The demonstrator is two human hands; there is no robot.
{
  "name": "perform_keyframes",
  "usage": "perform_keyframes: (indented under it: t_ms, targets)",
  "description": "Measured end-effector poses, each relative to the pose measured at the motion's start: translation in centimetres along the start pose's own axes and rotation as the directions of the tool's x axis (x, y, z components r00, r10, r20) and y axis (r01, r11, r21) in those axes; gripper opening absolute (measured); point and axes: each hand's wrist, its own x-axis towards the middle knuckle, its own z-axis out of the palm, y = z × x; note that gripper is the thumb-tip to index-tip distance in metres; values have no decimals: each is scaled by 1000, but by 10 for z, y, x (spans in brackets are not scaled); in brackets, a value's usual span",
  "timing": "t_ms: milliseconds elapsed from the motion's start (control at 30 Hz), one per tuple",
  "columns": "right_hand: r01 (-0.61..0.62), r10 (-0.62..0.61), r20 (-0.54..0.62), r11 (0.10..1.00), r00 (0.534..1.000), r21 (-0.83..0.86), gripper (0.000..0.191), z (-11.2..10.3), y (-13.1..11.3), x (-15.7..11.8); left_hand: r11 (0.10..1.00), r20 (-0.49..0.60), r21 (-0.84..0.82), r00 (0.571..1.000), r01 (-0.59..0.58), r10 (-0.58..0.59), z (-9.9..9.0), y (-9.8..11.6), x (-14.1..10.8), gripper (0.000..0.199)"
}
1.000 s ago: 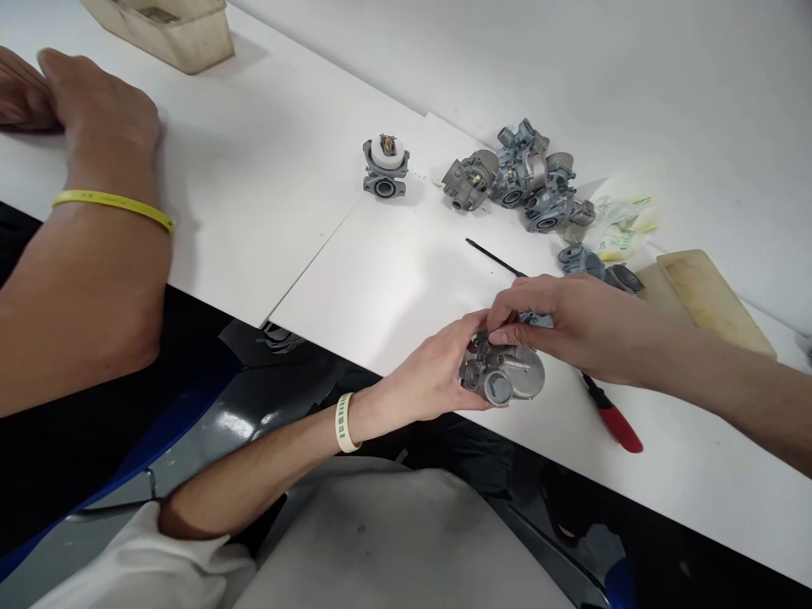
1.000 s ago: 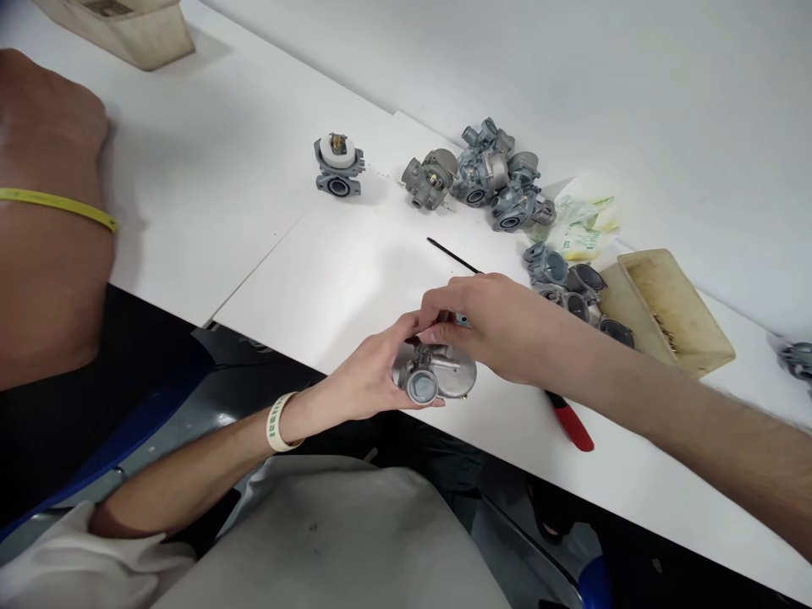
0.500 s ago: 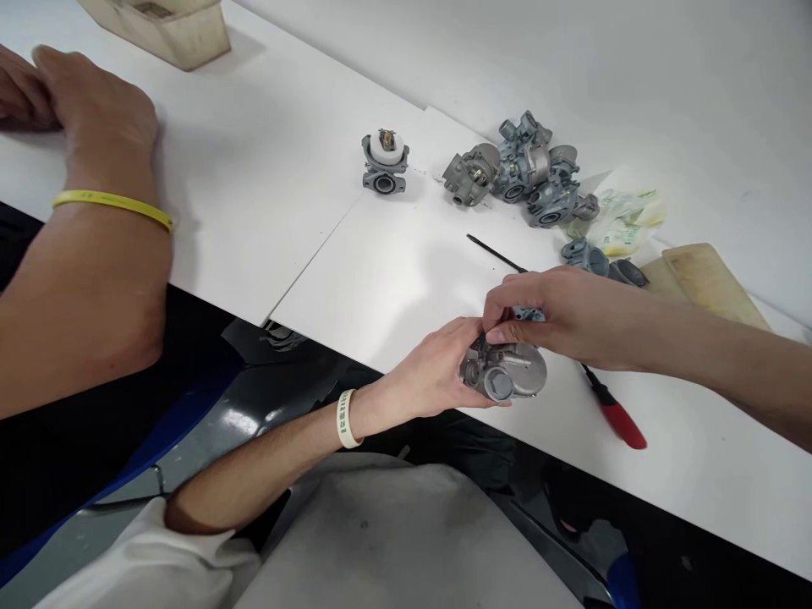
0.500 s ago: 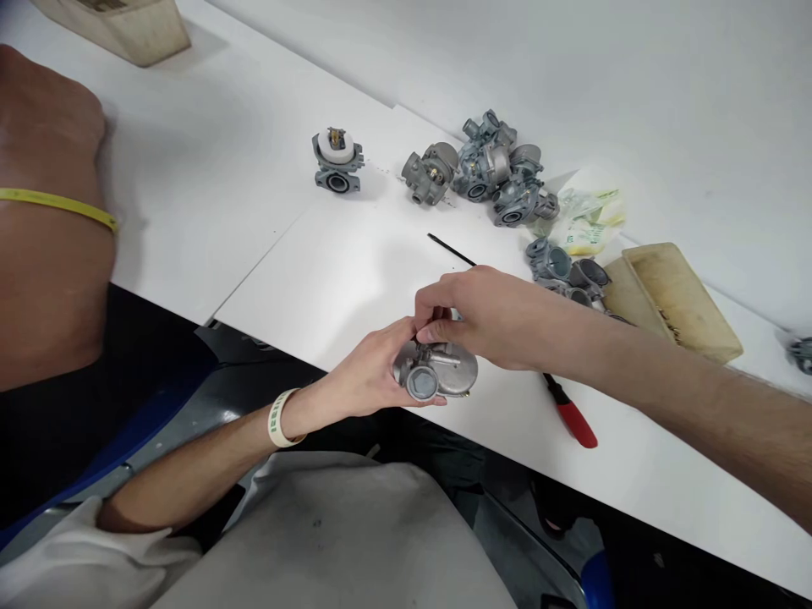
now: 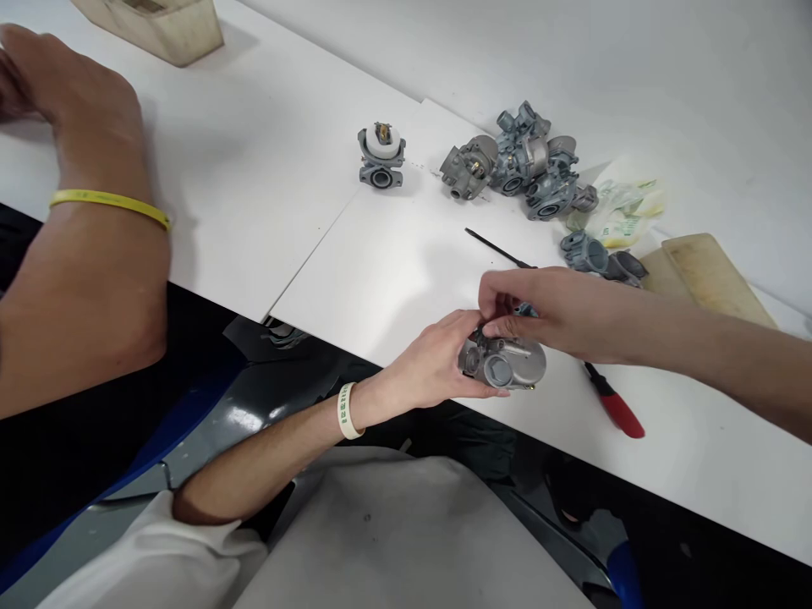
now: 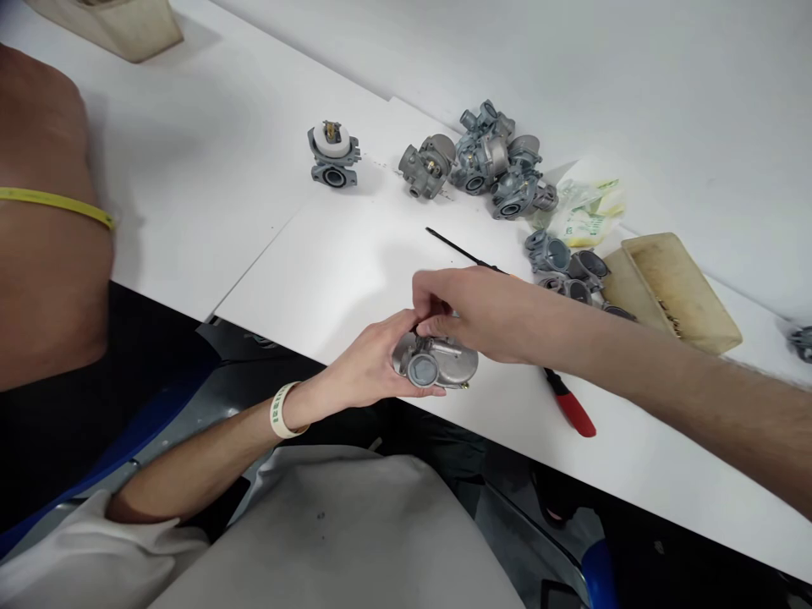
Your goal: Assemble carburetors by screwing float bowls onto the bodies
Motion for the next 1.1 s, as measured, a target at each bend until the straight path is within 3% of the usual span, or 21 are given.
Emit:
perform_keyframes:
  t_ms: [100, 200, 300, 433, 500, 567, 667, 733, 833, 1100]
  targets:
    - [-115, 111, 135, 993, 985, 24, 10, -6, 1, 9, 1000, 2, -10, 1000, -25, 25, 1, 0, -1, 65]
    - [-135, 123, 290, 991, 949, 21, 23, -13, 1, 18, 1000, 5, -20, 1000, -11, 11, 1, 1, -2, 63]
    - [-81, 62, 322, 996, 945, 44, 29, -18, 2, 21, 1000, 1, -30, 1000, 8, -8, 2, 2, -3, 64]
    - [32, -117, 321, 965, 940, 259, 34, -22, 12, 14, 999, -22, -8, 999, -31, 31, 2, 0, -3, 63]
    - [70, -120, 208, 970, 971, 235, 40, -19, 18, 1, 998, -45, 3, 997, -58, 58, 3, -2, -3, 69]
    - [106, -103, -41, 992, 994, 71, 46, -8, 24, -16, 997, -66, 14, 995, -72, 73, 4, -3, -3, 74]
    - [181, -242, -333, 962, 911, -204, 54, 24, 30, -45, 994, -100, 47, 990, -99, 103, 5, -3, -4, 74]
    - [226, -353, -390, 915, 850, -334, 59, 48, 33, -58, 988, -95, 74, 985, -135, 142, 5, -3, -5, 71]
    - [232, -421, -452, 879, 786, -416, 56, 70, 36, -64, 976, -76, 95, 976, -198, 205, 6, -5, -6, 70]
    - [263, -514, -395, 802, 762, -537, 59, 64, 36, -57, 989, -63, 56, 988, -141, 144, 2, -2, -6, 71]
